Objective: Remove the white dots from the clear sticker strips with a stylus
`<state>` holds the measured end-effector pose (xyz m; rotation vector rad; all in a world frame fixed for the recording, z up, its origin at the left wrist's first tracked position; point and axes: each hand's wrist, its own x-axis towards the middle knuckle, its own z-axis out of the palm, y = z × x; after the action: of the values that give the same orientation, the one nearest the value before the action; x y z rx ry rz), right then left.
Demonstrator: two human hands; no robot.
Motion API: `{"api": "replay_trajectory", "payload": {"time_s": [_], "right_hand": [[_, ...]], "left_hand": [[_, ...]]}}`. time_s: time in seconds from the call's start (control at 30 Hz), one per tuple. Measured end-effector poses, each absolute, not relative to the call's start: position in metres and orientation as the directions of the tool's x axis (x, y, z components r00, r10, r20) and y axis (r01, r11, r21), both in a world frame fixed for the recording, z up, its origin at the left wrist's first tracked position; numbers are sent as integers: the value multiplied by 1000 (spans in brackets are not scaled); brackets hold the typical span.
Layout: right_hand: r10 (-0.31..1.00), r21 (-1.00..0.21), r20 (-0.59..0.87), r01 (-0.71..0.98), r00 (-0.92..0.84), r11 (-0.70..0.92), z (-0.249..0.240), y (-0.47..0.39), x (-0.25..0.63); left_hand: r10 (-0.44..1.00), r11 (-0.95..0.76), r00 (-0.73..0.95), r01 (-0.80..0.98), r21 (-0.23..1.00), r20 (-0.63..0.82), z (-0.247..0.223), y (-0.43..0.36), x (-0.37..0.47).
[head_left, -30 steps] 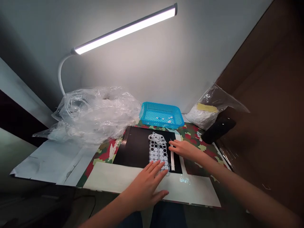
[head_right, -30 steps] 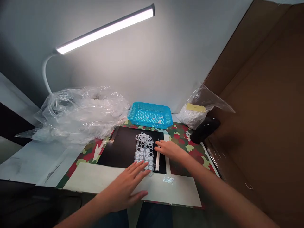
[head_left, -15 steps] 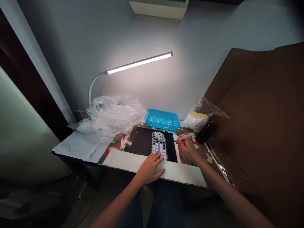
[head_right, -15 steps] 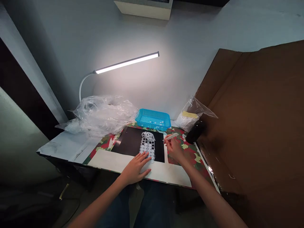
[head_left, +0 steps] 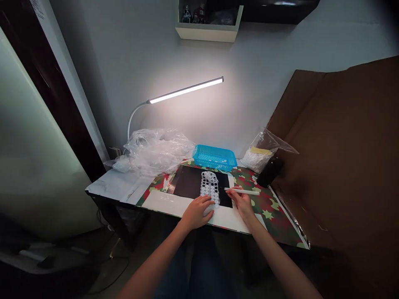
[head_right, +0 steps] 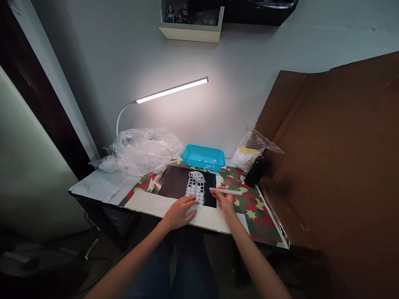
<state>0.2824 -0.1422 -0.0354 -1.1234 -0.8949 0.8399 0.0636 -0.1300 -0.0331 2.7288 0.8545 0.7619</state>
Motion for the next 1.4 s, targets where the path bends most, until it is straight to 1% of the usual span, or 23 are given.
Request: {"api": "replay_trajectory", "payload": {"time_s": [0.1,0.23,0.33,0.4,0.47,0.53,0.67,0.77,0.87,0.97,1.03,1.1,1.2,1.3,1.4], "right_hand": [[914,-964,183,-117,361,239,-34,-141,283],[941,-973,195,-66,278,222,-29,-125,286],[965,-980,193,-16,179,199,-21,-107,286],[975,-981,192,3,115,193,-17,-94,282],[981,-983,185,-1,62,185,-17,-82,276],[986,-986,165,-24,28,166,-20,-72,271],[992,-989,127,-71,18,128,-32,-60,268],[993,-990,121,-72,11,121,-37,-59,270],[992,-991,126,-42,8,127,-38,-62,271],[991,-991,134,-8,22,134,-37,-64,270],[991,-990,135,46,19,134,-35,-65,269],[989,-978,150,147,14,147,-32,-67,269],[974,-923,227,323,17,209,-26,-74,269],[948,-819,314,489,-57,300,-20,-83,272],[862,-657,455,569,-223,494,-23,-91,276]], "left_hand": [[605,-796,698,542,269,384,-28,-130,65],[634,-772,712,609,184,303,-22,-126,86],[630,-776,744,616,138,224,-19,-120,106],[609,-794,774,592,140,176,-15,-111,110],[583,-810,797,556,184,159,-8,-95,103],[585,-803,792,537,258,175,0,-70,87],[736,-671,631,631,388,246,5,-17,63],[789,-608,555,643,466,263,-4,1,64],[802,-590,527,626,510,280,-15,-2,71],[809,-583,507,620,526,299,-21,-9,70],[806,-587,506,611,531,308,-24,-10,66],[797,-598,516,597,534,315,-25,-8,62],[772,-627,544,571,530,327,-25,-7,59],[715,-685,610,515,515,342,-21,-10,58],[632,-750,695,434,499,344,-18,-14,58]]}}
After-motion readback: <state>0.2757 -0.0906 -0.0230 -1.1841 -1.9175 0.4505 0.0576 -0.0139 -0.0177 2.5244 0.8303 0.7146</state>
